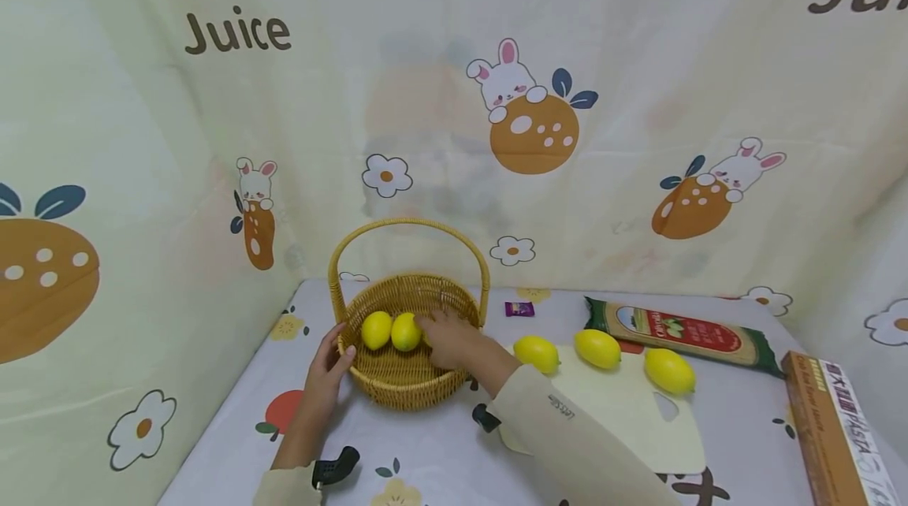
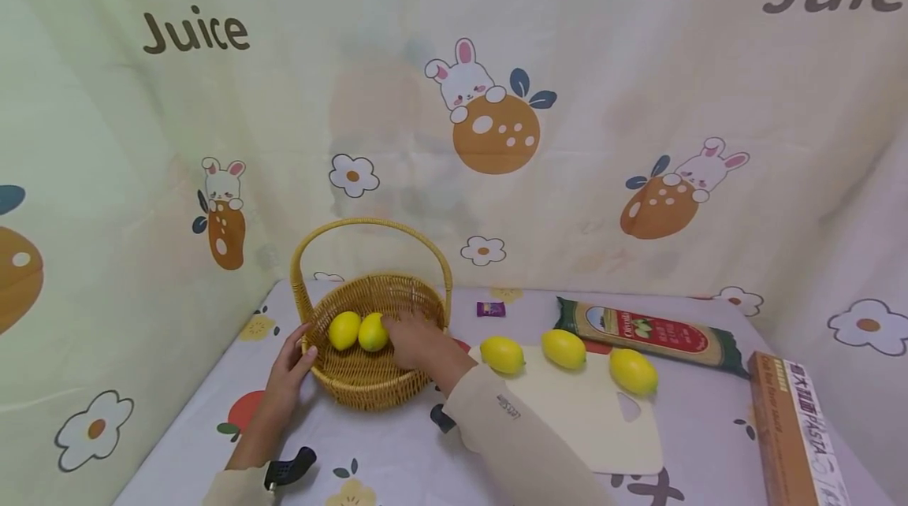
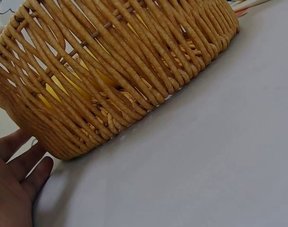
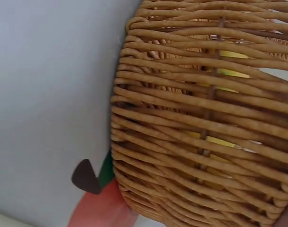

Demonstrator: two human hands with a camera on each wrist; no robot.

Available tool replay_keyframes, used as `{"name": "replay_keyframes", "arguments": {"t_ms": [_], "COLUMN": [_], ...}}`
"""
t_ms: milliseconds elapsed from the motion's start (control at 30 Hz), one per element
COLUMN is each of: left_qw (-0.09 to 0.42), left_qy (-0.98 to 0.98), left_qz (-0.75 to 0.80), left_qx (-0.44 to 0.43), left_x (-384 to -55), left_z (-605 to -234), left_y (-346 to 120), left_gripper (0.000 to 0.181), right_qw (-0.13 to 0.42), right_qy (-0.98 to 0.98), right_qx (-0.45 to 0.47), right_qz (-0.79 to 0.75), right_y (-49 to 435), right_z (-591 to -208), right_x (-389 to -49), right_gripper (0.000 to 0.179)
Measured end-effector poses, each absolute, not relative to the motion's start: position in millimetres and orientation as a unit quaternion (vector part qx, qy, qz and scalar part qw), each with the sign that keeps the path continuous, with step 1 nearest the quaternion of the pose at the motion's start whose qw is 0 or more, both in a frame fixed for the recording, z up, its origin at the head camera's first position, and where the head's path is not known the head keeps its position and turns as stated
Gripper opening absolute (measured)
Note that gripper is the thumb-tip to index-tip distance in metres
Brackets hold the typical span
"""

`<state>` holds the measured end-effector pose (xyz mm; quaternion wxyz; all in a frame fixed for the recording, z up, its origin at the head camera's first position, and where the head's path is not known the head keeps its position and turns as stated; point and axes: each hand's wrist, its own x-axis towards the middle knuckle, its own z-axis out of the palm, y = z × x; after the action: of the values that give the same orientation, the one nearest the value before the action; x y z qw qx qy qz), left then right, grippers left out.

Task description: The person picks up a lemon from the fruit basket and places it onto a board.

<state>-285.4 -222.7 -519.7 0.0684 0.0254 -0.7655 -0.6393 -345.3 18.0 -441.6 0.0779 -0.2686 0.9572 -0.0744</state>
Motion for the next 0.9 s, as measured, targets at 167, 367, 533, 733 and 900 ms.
{"name": "replay_keyframes", "arguments": {"t_ms": [167, 367, 533, 733, 900], "left_qw": [0.082, 0.093, 0.093, 0.084, 0.072], "left_qy": [-0.77, -0.775, -0.775, -0.775, -0.775], "left_qz": [-0.632, -0.624, -0.625, -0.626, -0.627], "left_qx": [0.014, 0.016, 0.017, 0.023, 0.027], "left_x": [-286.4, -286.6, -286.6, -285.3, -282.3], "left_z": [-519.2, -520.8, -521.6, -517.1, -513.9], "left_y": [-220.5, -220.5, -221.4, -220.2, -218.6], "left_gripper": [0.054, 0.053, 0.053, 0.054, 0.056], "right_qw": [0.058, 0.063, 0.043, 0.017, -0.001], "right_qy": [0.964, 0.962, 0.959, 0.955, 0.951], "right_qx": [-0.258, -0.258, -0.269, -0.268, -0.269], "right_qz": [-0.038, -0.058, -0.085, -0.122, -0.15], "right_y": [20.7, 24.7, 28.0, 35.5, 45.0], "right_z": [-437.6, -434.8, -426.7, -412.2, -403.6], "right_x": [-344.5, -342.6, -339.0, -327.1, -311.7], "right_gripper": [0.065, 0.06, 0.069, 0.073, 0.072]}}
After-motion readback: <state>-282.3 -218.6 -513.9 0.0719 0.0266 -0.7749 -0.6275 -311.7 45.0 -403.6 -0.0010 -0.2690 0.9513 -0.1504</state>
